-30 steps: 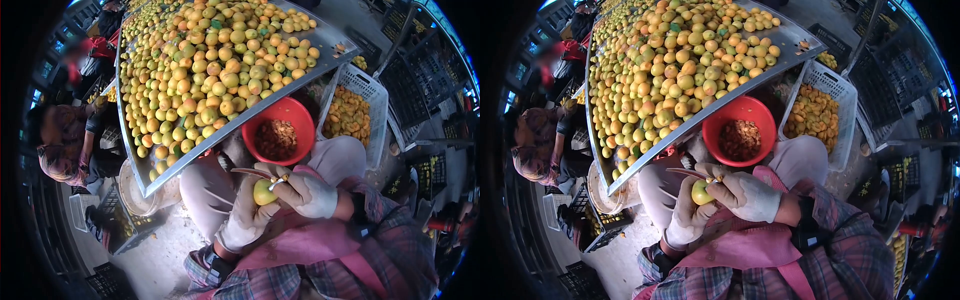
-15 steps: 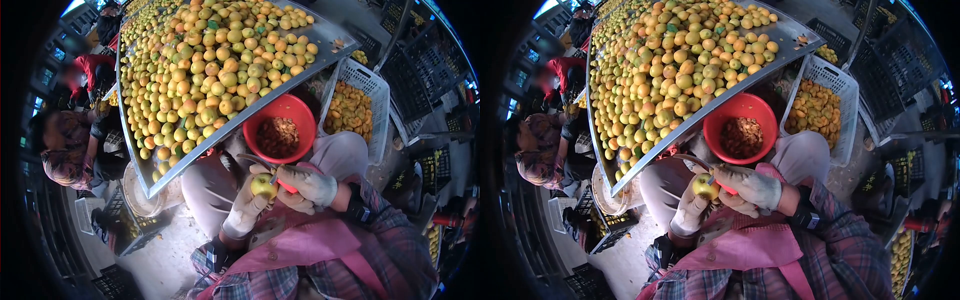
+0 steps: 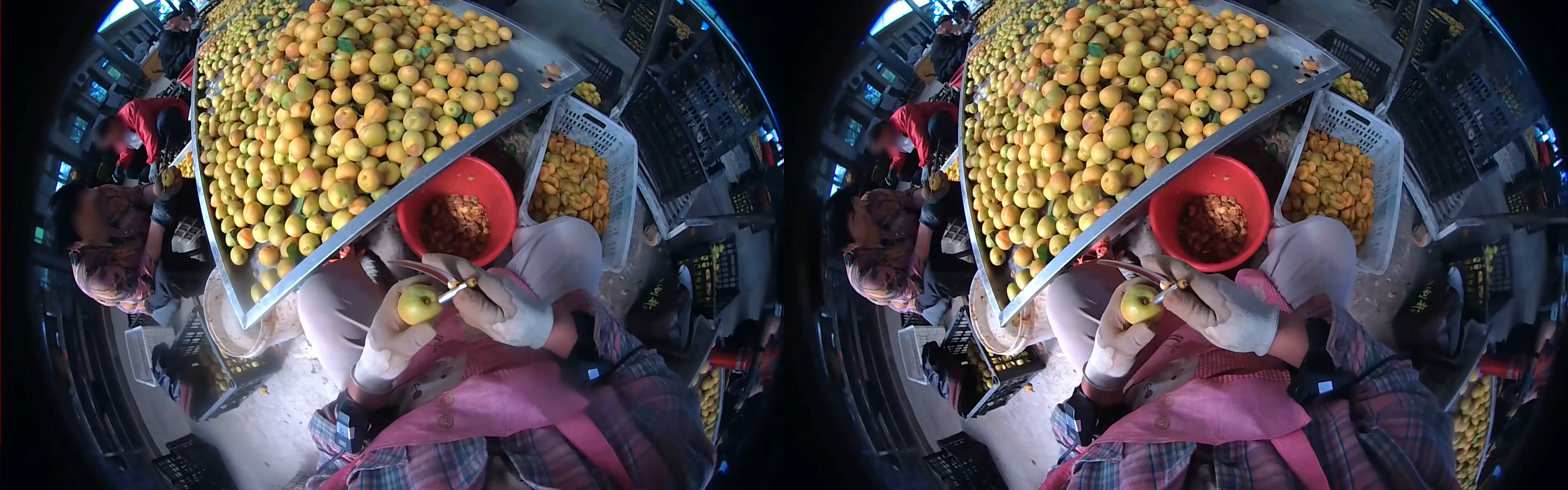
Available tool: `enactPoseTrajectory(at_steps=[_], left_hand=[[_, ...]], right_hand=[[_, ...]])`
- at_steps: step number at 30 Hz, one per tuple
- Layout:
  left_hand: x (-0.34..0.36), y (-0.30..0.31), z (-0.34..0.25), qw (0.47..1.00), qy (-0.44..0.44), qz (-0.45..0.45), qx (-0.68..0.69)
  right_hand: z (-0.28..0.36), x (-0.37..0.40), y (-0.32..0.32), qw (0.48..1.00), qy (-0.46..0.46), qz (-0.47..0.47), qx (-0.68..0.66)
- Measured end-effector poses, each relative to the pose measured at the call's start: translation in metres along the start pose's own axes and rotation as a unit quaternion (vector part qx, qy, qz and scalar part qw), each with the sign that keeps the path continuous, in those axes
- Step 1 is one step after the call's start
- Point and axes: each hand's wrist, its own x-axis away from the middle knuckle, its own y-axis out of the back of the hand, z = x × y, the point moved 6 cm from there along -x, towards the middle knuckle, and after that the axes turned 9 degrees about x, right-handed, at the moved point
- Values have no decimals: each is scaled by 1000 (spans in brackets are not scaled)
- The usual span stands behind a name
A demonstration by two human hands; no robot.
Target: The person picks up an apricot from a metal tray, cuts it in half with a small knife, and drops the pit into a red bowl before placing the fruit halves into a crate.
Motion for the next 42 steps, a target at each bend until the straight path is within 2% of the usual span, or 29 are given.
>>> enactPoseTrajectory(at_steps=[1, 3, 7, 13, 14, 16, 17, 20, 22, 24, 26, 27, 28, 29, 30, 32, 33, 37, 42], left_hand=[[0, -1, -2, 1000, 0, 1, -1], [0, -6, -6, 999, -9, 36, -20], [5, -7, -5, 999, 0, 45, -9], [10, -9, -3, 993, -36, 23, -108], [9, -8, -2, 993, -50, 3, -111], [6, -11, 2, 991, -65, -19, -114], [4, -9, 5, 990, -63, -48, -119], [-1, 0, 16, 982, -64, -95, -151], [-6, 0, 14, 985, -74, -99, -119], [-6, -1, 6, 989, -49, -100, -100], [-7, 0, 7, 995, -13, -87, -43], [-7, 1, 7, 995, -14, -87, -43], [-8, 3, 9, 996, -5, -90, -3], [-8, 6, 12, 995, 3, -92, 36], [-9, 10, 14, 995, 2, -92, 36], [-10, 16, 18, 997, 3, -67, 32], [-10, 16, 17, 997, 1, -69, 32], [-9, 16, 19, 999, 4, -45, 25], [-8, 7, 10, 999, -6, -43, 17]], right_hand=[[1, 1, -1, 1000, 0, -1, 0], [-5, -1, -11, 985, -109, 55, -123], [7, -12, -5, 990, -81, 32, -115], [15, -11, -3, 987, -78, 97, 103], [14, -11, -4, 987, -79, 95, 104], [15, -12, -3, 968, -30, 50, 245], [11, -11, -5, 968, -30, 49, 245], [-3, -9, -11, 955, -44, 53, 287], [-23, -7, -10, 929, -123, 79, 341], [-41, -3, -4, 959, -155, -14, 236], [-38, 0, -3, 966, 15, -12, 257], [-37, 1, -4, 966, 16, -12, 257], [-56, 8, -16, 978, -180, 70, -73], [-60, 22, -37, 840, -349, 142, -391], [-52, 20, -31, 840, -348, 142, -391], [-25, 6, -7, 951, -215, 130, -180], [-23, 6, -8, 968, -163, 108, -156], [-14, 6, -5, 956, -188, 182, -131], [-15, 13, -10, 972, -168, 140, -82]])
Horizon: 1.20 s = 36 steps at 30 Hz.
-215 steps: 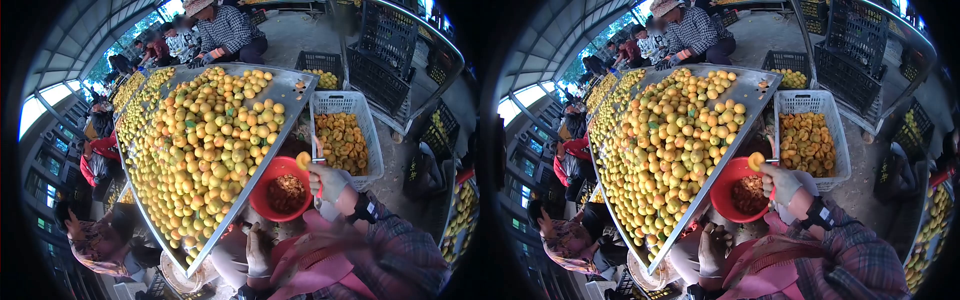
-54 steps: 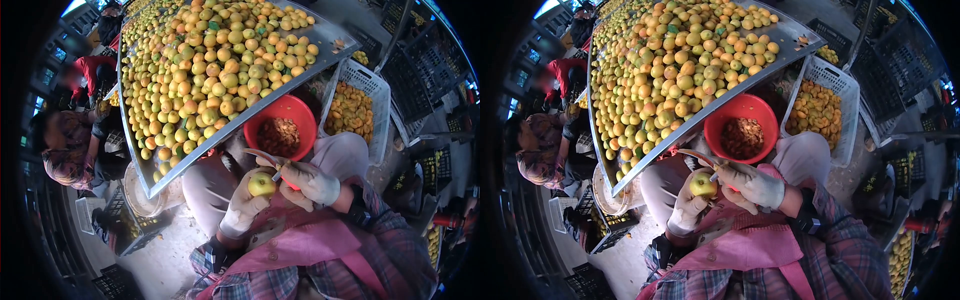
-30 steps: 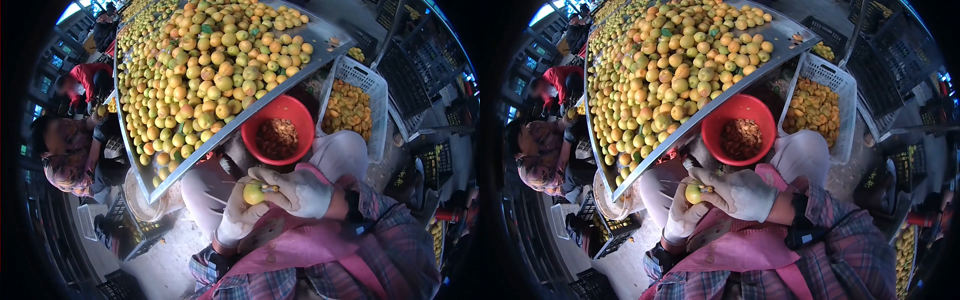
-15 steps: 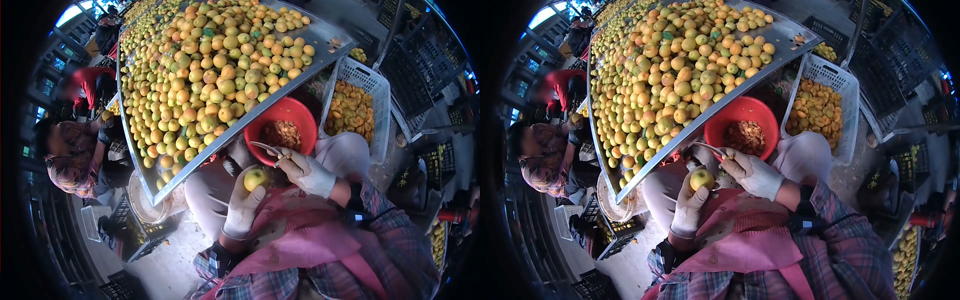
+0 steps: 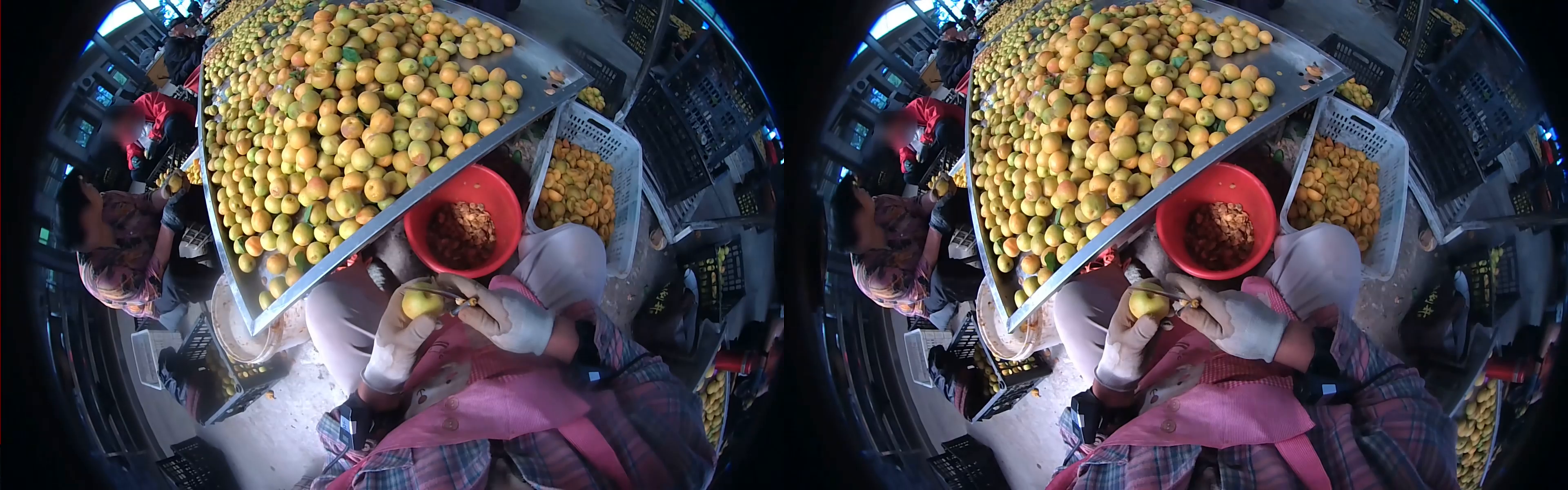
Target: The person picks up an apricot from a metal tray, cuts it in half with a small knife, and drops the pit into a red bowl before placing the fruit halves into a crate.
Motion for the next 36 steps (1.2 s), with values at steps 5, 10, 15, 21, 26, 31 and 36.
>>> enactPoseTrajectory(at_steps=[5, 10, 15, 21, 26, 31, 36], left_hand=[[3, -4, -6, 999, -11, 30, -16], [8, -8, -8, 998, 2, 60, -8], [7, -15, -15, 997, 2, 69, -30], [0, -25, -18, 998, -43, 43, 29], [1, -19, -17, 992, -82, 54, 73], [7, -30, -38, 992, -62, 37, -102], [1, -29, -35, 996, -70, 27, -38]], right_hand=[[2, 3, 2, 999, -3, 2, 48], [1, 8, 3, 993, -25, 62, 96], [3, 7, 3, 995, -15, 53, 79], [14, -4, 7, 999, 7, -27, 40], [21, -8, 15, 999, -6, -11, 37], [22, -6, 12, 996, 54, -4, 67], [32, -11, 17, 998, 24, -15, 64]])
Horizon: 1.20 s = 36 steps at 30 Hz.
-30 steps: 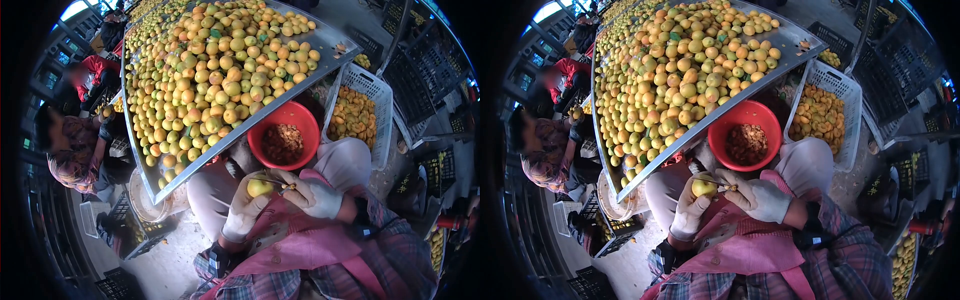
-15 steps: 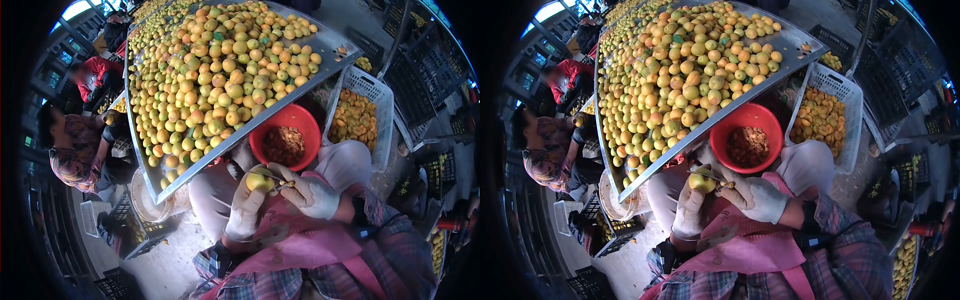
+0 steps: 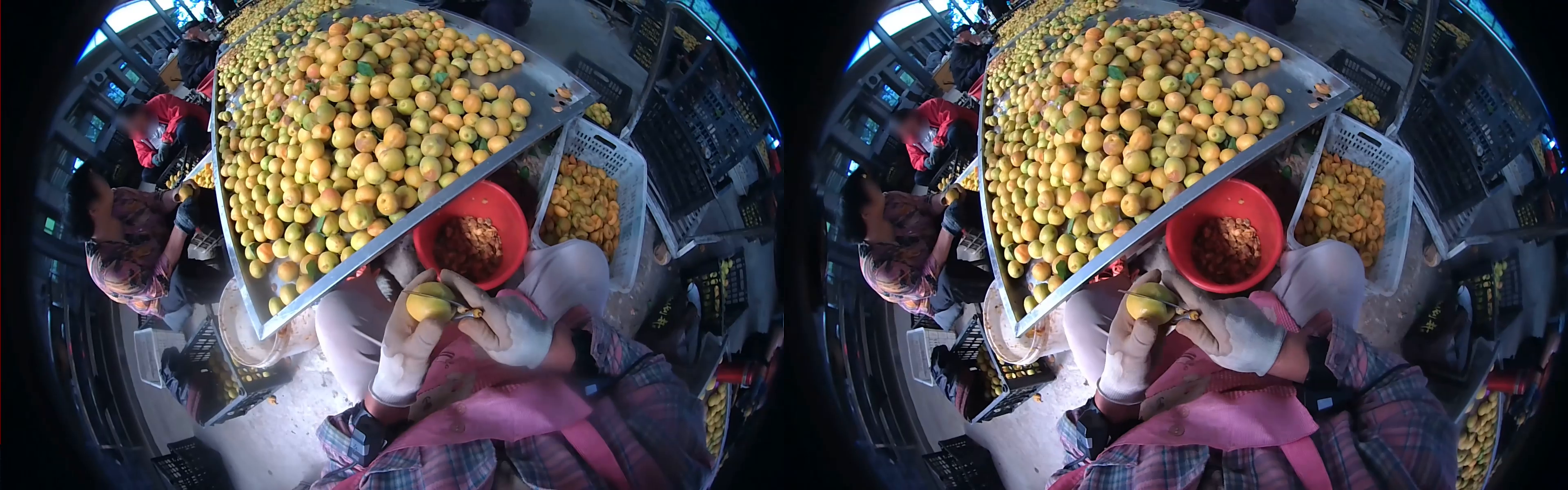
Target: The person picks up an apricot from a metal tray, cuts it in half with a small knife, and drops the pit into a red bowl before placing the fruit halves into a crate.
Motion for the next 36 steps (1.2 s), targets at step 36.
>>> enactPoseTrajectory(at_steps=[36], left_hand=[[4, -8, -24, 970, -127, -76, -193]], right_hand=[[12, 0, 8, 962, 140, -153, 177]])
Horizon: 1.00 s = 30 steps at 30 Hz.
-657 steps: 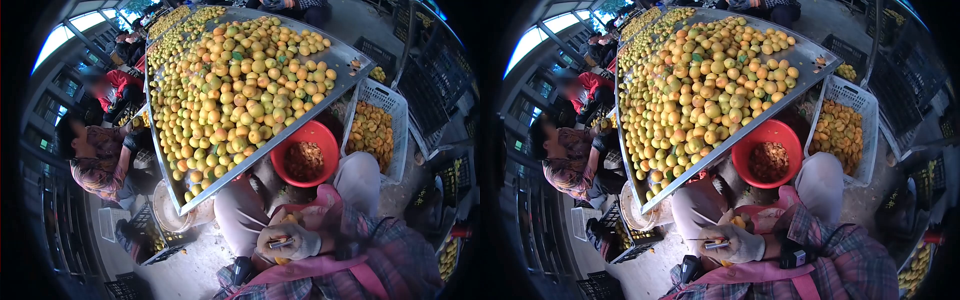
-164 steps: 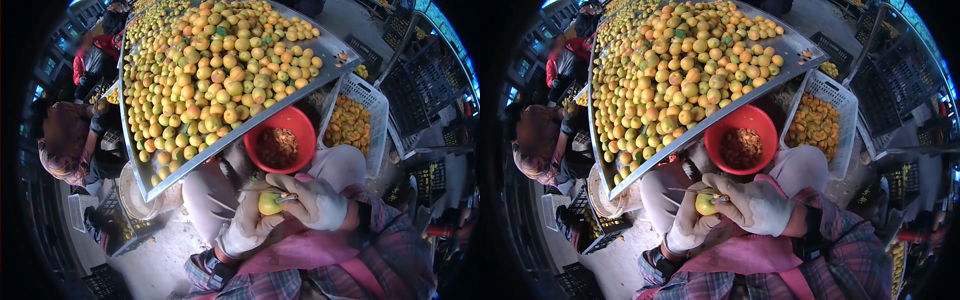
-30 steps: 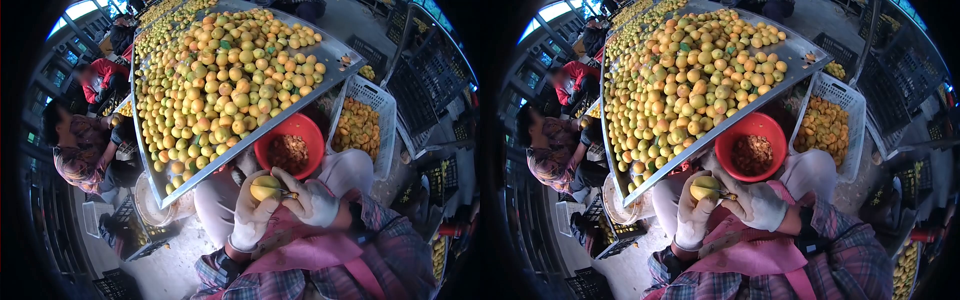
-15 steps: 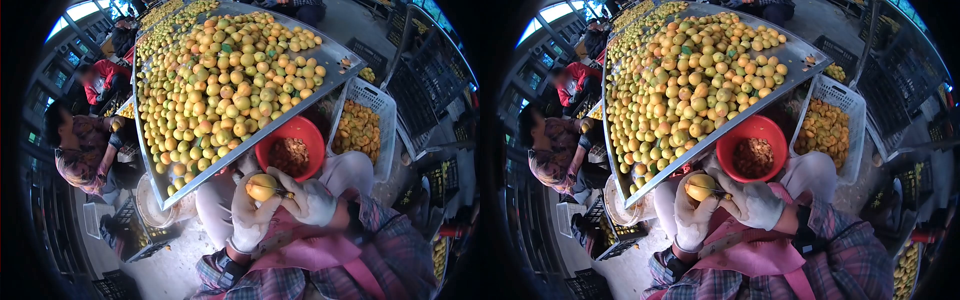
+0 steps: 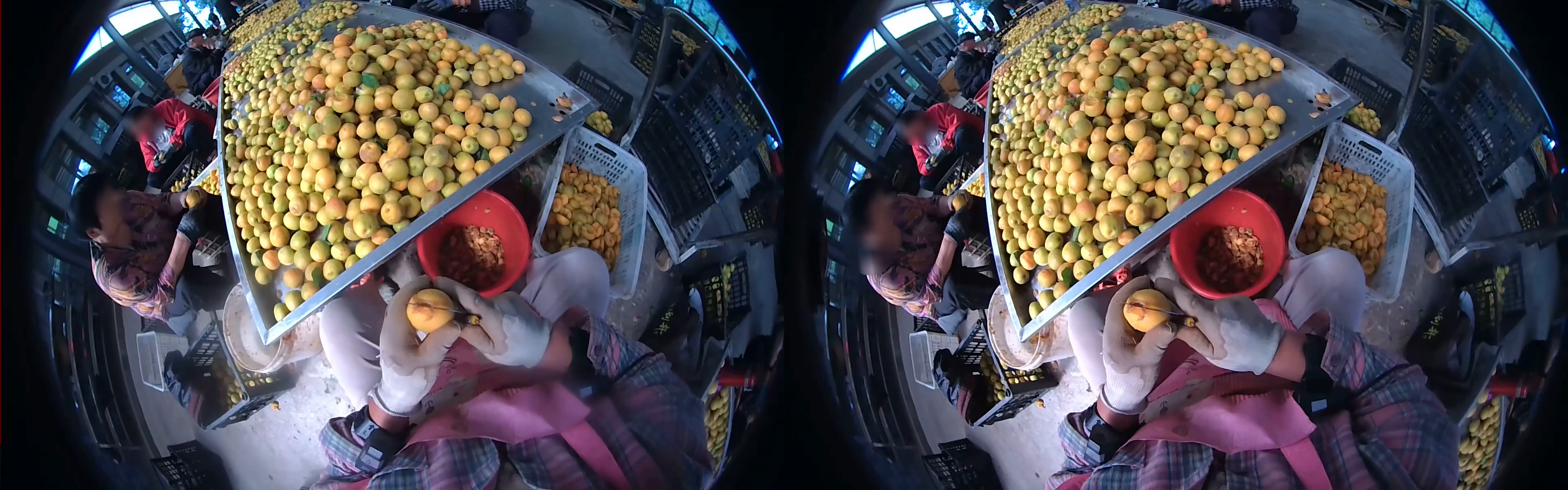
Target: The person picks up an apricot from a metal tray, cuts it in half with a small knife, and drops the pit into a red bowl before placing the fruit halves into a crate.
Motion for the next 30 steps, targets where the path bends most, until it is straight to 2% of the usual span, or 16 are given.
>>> enactPoseTrajectory(at_steps=[1, 3, 5, 6, 7, 9, 12, 14, 16, 20, 21, 22, 23, 27, 29, 30], left_hand=[[0, -2, -2, 1000, -1, 2, 0], [2, -2, 3, 983, 76, -40, 163], [4, -1, 6, 974, 107, -32, 197], [4, -3, 9, 963, 137, -24, 232], [4, -4, 7, 963, 136, -25, 231], [4, -4, -8, 994, 77, -38, 64], [3, 0, -3, 1000, 18, -26, 0], [1, -1, -4, 1000, 14, -26, 8], [2, -2, 1, 982, 86, -39, 162], [2, -12, -4, 954, 128, -19, 271], [4, -11, -1, 954, 128, -20, 270], [6, -4, -2, 990, 63, -40, 116], [8, -1, -6, 997, -4, -59, -42], [3, -1, -10, 998, -18, -44, -48], [6, -3, -5, 989, 71, -66, 109], [7, -1, -1, 989, 70, -66, 108]], right_hand=[[-1, -1, -1, 999, -22, 34, -14], [-1, -1, -7, 996, -43, 68, -30], [1, -2, -5, 997, -15, -19, -68], [0, -2, -7, 997, -13, -19, -69], [-2, 0, -10, 997, -22, -13, -73], [-5, 2, -12, 996, -32, -6, -79], [-2, 8, -6, 999, 4, -33, 13], [-6, 5, -16, 999, -15, 23, -18], [-2, 2, -15, 999, -26, 22, -34], [-3, 3, -17, 995, -38, -7, -87], [-3, 3, -16, 995, -37, -7, -88], [-4, 4, -16, 995, -33, 2, -97], [-4, 5, -15, 994, -29, 11, -106], [-4, -1, -10, 994, -41, 73, -69], [-6, -1, -16, 988, -56, 61, -132], [-6, 0, -18, 988, -56, 61, -133]])
